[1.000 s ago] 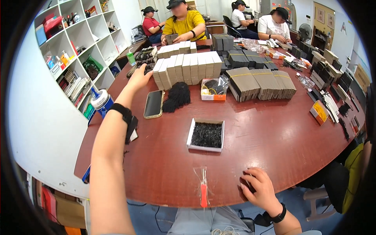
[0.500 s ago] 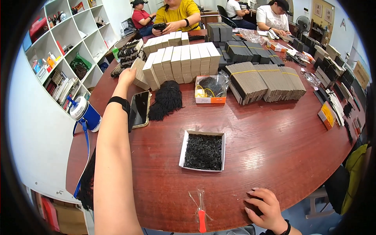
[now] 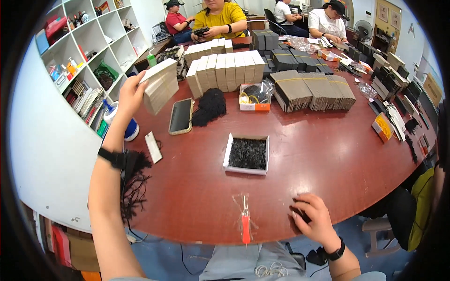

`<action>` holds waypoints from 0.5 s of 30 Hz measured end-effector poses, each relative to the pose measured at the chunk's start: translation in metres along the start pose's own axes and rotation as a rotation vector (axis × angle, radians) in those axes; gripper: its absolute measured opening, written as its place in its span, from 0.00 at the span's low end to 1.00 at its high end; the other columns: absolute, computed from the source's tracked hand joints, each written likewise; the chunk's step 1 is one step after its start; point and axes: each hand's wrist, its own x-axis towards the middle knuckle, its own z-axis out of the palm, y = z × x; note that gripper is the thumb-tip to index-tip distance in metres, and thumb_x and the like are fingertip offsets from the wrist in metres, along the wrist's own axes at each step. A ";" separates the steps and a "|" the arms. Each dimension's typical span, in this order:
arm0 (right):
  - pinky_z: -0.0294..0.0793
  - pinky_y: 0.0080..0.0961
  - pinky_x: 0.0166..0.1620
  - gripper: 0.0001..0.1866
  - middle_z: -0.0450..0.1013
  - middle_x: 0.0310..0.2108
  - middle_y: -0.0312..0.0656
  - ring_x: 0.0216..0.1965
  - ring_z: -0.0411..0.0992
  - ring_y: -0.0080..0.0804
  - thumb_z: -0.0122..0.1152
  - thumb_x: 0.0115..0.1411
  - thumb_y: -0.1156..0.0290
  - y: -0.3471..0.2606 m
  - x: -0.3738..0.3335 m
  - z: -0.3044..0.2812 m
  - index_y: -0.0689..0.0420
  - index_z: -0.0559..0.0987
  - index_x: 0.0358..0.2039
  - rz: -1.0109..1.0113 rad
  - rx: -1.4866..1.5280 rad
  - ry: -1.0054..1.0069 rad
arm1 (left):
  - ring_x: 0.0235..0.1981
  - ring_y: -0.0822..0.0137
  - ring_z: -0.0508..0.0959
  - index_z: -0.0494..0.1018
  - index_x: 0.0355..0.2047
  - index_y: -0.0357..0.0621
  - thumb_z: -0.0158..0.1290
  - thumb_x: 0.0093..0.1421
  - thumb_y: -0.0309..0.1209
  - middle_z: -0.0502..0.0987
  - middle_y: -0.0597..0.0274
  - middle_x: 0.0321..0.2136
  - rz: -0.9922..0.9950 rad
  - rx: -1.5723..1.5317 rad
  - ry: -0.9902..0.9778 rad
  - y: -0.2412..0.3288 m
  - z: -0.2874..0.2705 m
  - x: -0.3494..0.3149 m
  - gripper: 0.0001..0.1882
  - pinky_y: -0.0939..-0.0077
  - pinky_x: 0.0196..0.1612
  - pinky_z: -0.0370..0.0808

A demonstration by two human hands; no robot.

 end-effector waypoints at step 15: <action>0.66 0.32 0.42 0.12 0.69 0.35 0.45 0.39 0.66 0.42 0.57 0.46 0.71 -0.054 0.020 0.027 0.60 0.73 0.32 -0.181 0.048 0.072 | 0.54 0.49 0.57 0.59 0.50 0.42 0.61 0.37 0.42 0.58 0.46 0.51 0.147 0.007 -0.282 0.152 -0.083 -0.251 0.40 0.57 0.53 0.57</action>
